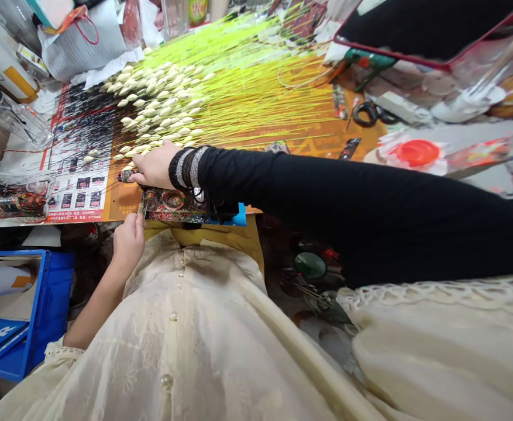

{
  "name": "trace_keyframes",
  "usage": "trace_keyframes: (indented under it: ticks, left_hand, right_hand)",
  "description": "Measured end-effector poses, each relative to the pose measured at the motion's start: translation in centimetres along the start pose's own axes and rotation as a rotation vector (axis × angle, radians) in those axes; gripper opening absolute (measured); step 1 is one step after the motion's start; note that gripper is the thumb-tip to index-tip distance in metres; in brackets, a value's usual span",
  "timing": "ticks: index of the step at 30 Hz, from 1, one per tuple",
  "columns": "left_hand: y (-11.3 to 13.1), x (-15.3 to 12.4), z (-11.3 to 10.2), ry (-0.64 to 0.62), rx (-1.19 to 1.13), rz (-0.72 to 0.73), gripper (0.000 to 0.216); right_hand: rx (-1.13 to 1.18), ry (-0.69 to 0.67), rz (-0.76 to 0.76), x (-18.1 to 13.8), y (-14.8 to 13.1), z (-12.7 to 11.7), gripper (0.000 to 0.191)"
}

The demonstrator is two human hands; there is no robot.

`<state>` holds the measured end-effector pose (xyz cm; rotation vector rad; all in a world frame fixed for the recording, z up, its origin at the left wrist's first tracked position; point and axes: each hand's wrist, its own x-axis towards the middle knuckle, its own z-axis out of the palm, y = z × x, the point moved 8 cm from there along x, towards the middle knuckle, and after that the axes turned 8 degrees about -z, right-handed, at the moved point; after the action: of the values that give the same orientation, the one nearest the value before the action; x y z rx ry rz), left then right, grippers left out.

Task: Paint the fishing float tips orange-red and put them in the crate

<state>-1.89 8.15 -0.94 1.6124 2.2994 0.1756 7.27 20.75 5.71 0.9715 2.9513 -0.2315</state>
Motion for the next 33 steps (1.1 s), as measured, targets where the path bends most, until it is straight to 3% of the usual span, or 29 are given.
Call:
trace_keyframes:
  ticks: [23,33]
  left_hand:
    - [1.7,0.9,-0.1,0.020,0.109,-0.045,0.031]
    - [1.1,0.2,0.6,0.008,-0.096,-0.033,0.038]
  right_hand:
    - [0.004,0.002,-0.003,-0.1,0.0,-0.1,0.051]
    - [-0.001,0.000,0.006,-0.4,0.1,-0.4,0.055]
